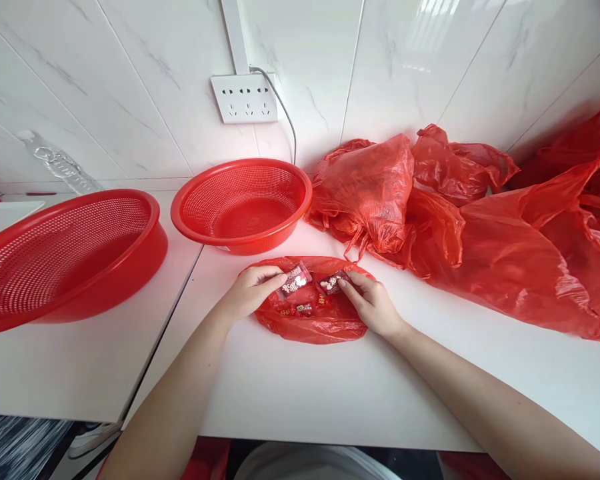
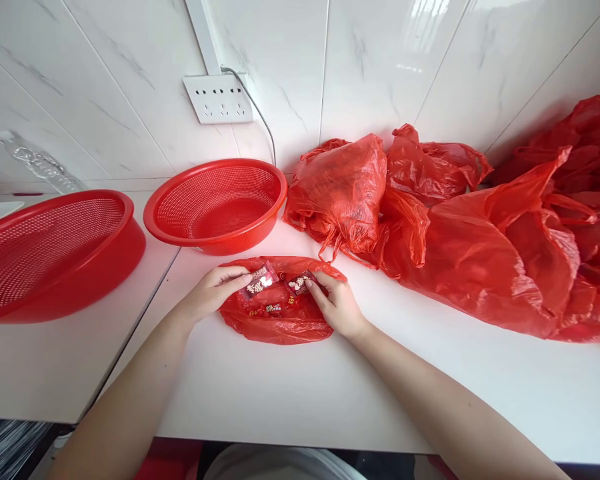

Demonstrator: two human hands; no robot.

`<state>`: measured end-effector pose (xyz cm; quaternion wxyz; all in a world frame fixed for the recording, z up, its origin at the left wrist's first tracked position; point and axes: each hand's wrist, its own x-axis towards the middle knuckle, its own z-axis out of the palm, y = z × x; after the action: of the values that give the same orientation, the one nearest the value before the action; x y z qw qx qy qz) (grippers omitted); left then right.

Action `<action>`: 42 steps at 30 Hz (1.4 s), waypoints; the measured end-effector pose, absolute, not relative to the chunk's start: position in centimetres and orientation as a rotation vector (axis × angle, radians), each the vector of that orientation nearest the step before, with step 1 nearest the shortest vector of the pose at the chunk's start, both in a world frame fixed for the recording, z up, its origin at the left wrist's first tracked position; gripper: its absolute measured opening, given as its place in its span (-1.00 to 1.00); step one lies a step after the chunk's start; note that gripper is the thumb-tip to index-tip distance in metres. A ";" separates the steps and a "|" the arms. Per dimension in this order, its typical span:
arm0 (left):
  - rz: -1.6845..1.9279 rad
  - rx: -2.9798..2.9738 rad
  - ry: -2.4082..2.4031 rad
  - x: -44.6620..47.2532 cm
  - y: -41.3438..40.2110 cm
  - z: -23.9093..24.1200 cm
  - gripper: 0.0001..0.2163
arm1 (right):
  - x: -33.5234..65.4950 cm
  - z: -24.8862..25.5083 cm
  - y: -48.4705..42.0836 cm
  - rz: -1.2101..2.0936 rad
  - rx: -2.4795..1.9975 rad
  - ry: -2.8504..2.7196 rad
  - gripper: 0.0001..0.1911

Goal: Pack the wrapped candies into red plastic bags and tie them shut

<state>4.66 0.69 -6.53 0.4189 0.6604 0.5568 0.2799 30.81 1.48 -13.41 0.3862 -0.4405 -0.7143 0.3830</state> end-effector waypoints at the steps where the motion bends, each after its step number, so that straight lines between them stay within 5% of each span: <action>1: 0.703 1.755 1.422 4.5 0.7 -6.4 -0.73 | 30.9 -13.3 1.4 0.883 -1.104 -1.837 -0.69; 9: 0.515 2.300 1.481 5.0 0.0 -6.7 -0.80 | 30.9 -13.3 0.4 0.483 -0.960 -2.313 -0.48; 15: 0.205 2.254 1.479 6.9 -1.0 -8.3 -0.79 | 30.5 -13.2 0.2 0.454 -0.981 -2.378 -0.66; 30: 0.547 1.521 1.276 5.6 0.5 -8.0 -0.73 | 30.6 -13.6 0.4 0.487 -0.946 -2.360 -0.69; 42: 0.604 2.285 1.755 5.1 -0.3 -5.5 -0.84 | 31.9 -12.1 0.8 0.260 -0.997 -2.364 -0.68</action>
<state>5.08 -0.34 -5.47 0.0987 0.7724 0.5933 0.2042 31.91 0.78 -12.13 0.2779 -0.3713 -0.8806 0.0968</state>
